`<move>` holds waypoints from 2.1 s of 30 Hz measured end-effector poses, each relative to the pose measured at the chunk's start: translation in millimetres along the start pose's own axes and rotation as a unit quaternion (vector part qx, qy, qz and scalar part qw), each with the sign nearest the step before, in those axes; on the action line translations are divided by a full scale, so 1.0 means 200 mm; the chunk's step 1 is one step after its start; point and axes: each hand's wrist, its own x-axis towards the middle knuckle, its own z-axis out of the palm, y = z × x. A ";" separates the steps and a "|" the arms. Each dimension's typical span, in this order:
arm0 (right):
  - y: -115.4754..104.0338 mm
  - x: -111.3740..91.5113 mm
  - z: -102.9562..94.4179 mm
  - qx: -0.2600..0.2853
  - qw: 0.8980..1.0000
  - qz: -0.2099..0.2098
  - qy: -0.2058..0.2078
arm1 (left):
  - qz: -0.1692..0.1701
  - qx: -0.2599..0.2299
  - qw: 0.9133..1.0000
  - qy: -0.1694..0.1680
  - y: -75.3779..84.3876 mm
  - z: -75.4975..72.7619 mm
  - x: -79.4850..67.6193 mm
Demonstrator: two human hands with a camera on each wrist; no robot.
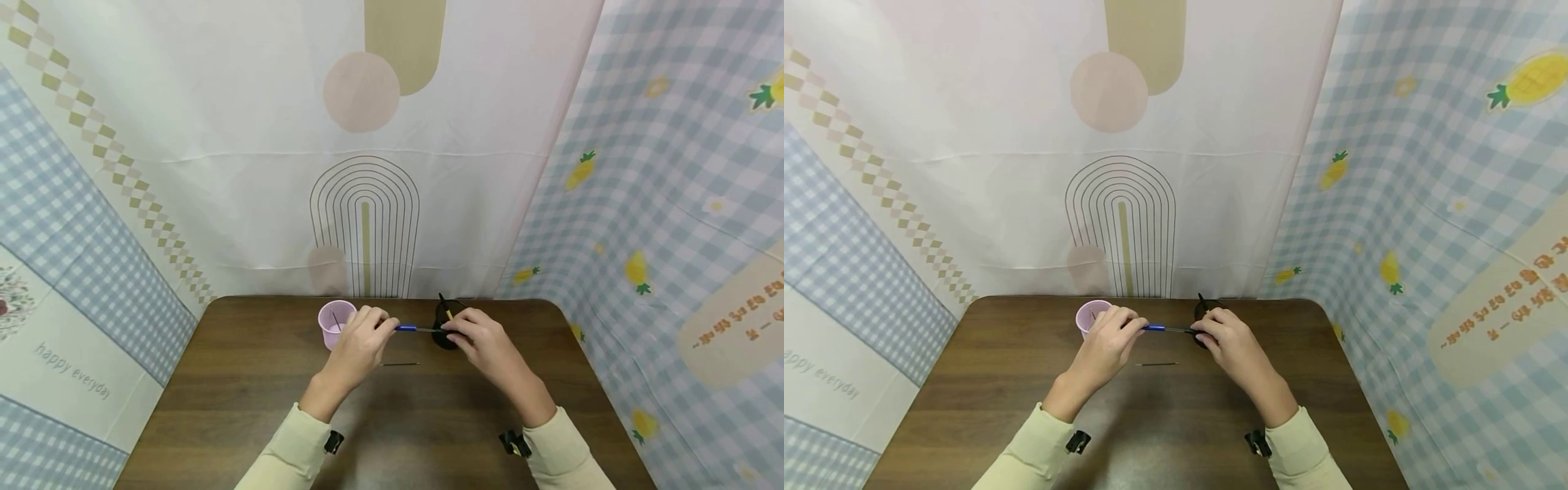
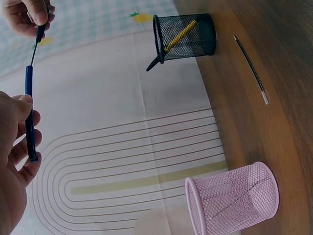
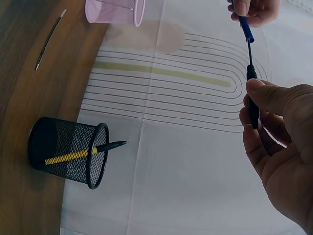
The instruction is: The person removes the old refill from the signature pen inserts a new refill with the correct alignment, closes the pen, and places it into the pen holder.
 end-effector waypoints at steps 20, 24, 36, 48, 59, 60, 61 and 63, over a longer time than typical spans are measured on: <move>-0.01 0.01 0.01 0.022 1.000 0.006 0.011 | 0.029 0.052 0.998 -0.017 0.06 0.02 0.06; -0.01 0.01 0.01 0.033 0.999 0.010 0.014 | 0.031 0.052 0.998 -0.018 0.07 0.03 0.07; -0.01 0.01 0.01 0.039 0.999 0.011 0.020 | 0.027 0.051 0.998 -0.034 0.09 0.04 0.08; -0.01 0.00 0.01 0.038 0.999 0.009 0.023 | 0.028 0.047 0.998 -0.026 0.10 0.05 0.08; -0.01 0.00 0.02 0.026 0.999 0.003 0.022 | 0.038 0.047 0.998 -0.036 0.10 0.06 0.08; 0.00 0.00 0.02 0.019 1.000 0.005 0.021 | 0.038 0.046 0.998 -0.036 0.10 0.06 0.08; -0.01 0.00 0.02 0.010 1.000 0.007 0.021 | 0.039 0.046 0.998 -0.036 0.10 0.06 0.08; -0.01 0.00 0.02 -0.009 1.000 0.010 0.021 | 0.040 0.044 0.998 -0.034 0.10 0.06 0.08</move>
